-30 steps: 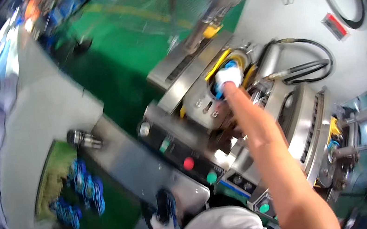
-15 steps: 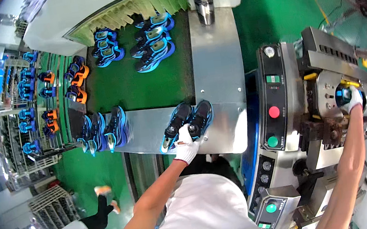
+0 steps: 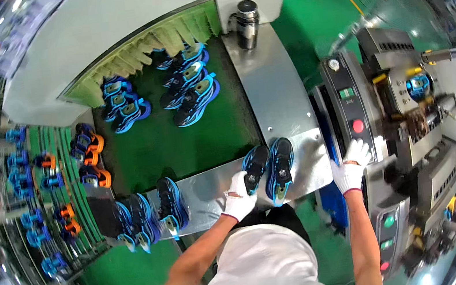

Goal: The person takes blue shoe uppers from a conveyor and places them into a sole-attaching machine to bond them with soles, then places the assembled shoes onto a separate conveyor belt.

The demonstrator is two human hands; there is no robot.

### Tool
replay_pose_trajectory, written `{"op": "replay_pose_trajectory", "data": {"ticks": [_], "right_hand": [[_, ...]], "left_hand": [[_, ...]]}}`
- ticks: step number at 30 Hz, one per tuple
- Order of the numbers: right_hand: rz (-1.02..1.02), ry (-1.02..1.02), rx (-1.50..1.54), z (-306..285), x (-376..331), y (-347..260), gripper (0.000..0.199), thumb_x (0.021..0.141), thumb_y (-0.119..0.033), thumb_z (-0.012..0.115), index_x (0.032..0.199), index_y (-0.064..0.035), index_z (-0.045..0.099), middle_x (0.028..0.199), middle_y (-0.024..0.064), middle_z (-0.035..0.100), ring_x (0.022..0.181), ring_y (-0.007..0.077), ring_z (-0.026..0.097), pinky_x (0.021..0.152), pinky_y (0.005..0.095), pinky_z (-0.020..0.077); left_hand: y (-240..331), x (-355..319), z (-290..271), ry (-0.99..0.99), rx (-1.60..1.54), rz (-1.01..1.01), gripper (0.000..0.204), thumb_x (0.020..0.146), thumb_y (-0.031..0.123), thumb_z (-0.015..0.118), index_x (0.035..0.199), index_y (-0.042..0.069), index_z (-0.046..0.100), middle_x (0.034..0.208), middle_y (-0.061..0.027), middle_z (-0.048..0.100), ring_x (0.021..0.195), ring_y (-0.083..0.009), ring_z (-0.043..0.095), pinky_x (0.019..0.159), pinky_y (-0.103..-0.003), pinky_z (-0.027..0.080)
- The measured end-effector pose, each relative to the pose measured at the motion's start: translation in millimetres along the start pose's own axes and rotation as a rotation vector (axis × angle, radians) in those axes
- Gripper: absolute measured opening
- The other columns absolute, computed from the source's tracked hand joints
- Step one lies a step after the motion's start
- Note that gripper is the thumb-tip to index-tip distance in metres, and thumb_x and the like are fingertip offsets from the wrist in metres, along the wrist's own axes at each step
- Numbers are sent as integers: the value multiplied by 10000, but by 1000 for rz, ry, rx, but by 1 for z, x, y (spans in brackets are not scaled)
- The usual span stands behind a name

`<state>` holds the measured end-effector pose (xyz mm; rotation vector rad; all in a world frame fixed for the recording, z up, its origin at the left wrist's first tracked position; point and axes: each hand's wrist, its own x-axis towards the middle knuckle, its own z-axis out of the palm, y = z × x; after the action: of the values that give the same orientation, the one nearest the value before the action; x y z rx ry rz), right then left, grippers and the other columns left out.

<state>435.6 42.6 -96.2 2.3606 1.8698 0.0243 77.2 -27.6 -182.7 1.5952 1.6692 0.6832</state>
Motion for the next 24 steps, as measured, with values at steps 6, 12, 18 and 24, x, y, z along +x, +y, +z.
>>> {"op": "replay_pose_trajectory", "data": {"ticks": [6, 12, 18, 24], "right_hand": [[149, -89, 619, 30, -99, -194, 803, 864, -293, 796, 1521, -12, 429, 1378, 251, 608, 1246, 398, 616, 1082, 439, 462], [727, -293, 965, 27, -80, -170, 686, 812, -376, 809, 1335, -2, 568, 1144, 281, 689, 1028, 436, 695, 889, 510, 552], [971, 80, 1263, -57, -216, -99, 814, 827, -513, 785, 1452, -68, 514, 1316, 271, 652, 1202, 398, 656, 1050, 444, 507], [1557, 679, 1303, -97, -433, -60, 837, 811, -473, 841, 1451, -40, 517, 1277, 214, 693, 1190, 325, 675, 1039, 378, 517]], "left_hand": [[6, 42, -73, -114, -190, -378, 693, 775, 220, 810, 1376, 24, 528, 1178, -200, 699, 1071, -358, 692, 985, -431, 523], [28, 95, -74, -146, -134, -258, 839, 755, 147, 829, 1478, -40, 446, 1376, -247, 612, 1243, -355, 621, 1095, -421, 474], [122, 28, -24, -611, -175, 113, 846, 786, 111, 820, 1515, -28, 414, 1436, -236, 557, 1301, -341, 562, 1132, -428, 433], [211, -102, 45, -1144, 51, 666, 811, 758, 111, 824, 1463, -53, 460, 1361, -209, 589, 1228, -301, 590, 1098, -412, 452]]}}
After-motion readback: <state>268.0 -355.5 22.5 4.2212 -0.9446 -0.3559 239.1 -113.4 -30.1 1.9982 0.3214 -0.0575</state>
